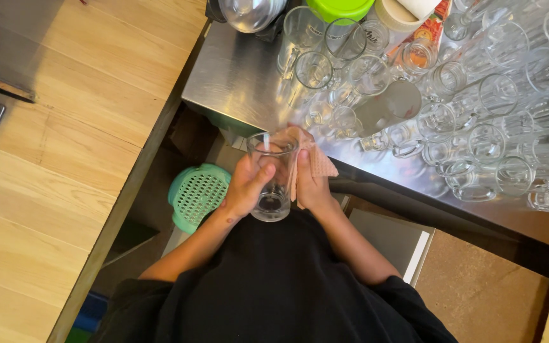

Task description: The recorder is wiping and drying glass mugs with a cloth at a bar counter and placing them on a rack.

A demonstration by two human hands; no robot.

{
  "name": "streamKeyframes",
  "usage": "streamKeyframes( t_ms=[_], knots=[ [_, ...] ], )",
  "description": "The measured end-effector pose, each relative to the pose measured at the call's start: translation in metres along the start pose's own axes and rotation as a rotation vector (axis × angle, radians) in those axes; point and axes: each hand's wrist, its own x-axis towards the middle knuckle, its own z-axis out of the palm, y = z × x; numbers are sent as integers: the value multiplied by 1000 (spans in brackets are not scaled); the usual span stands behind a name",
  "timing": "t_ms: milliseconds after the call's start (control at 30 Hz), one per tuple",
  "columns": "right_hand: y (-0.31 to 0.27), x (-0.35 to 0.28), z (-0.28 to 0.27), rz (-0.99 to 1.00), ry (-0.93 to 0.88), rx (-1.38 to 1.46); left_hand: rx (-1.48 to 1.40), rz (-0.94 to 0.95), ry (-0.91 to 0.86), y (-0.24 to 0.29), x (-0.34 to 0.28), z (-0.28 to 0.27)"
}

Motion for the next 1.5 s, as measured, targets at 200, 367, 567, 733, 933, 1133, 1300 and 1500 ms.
streamKeyframes(
  t_ms=[200,367,567,733,933,1133,1300,1500],
  knots=[
    [10,-6,5,89,113,-124,29,-37,3,18,5,-3],
    [18,-1,7,201,161,299,-121,-156,25,-6,8,-12],
    [29,-5,4,421,319,516,-160,-236,134,-1,13,-2],
    [19,-4,4,404,360,562,120,-239,199,-11,12,-16],
    [1,-9,10,330,308,522,117,-248,248,1,12,-1],
    [-37,-7,14,274,180,505,102,-87,246,2,12,-4],
    [-29,-3,-18,170,321,338,-220,-190,218,-1,11,-15],
    [-24,-25,-29,-287,53,-259,-575,-193,108,21,12,-19]
  ],
)
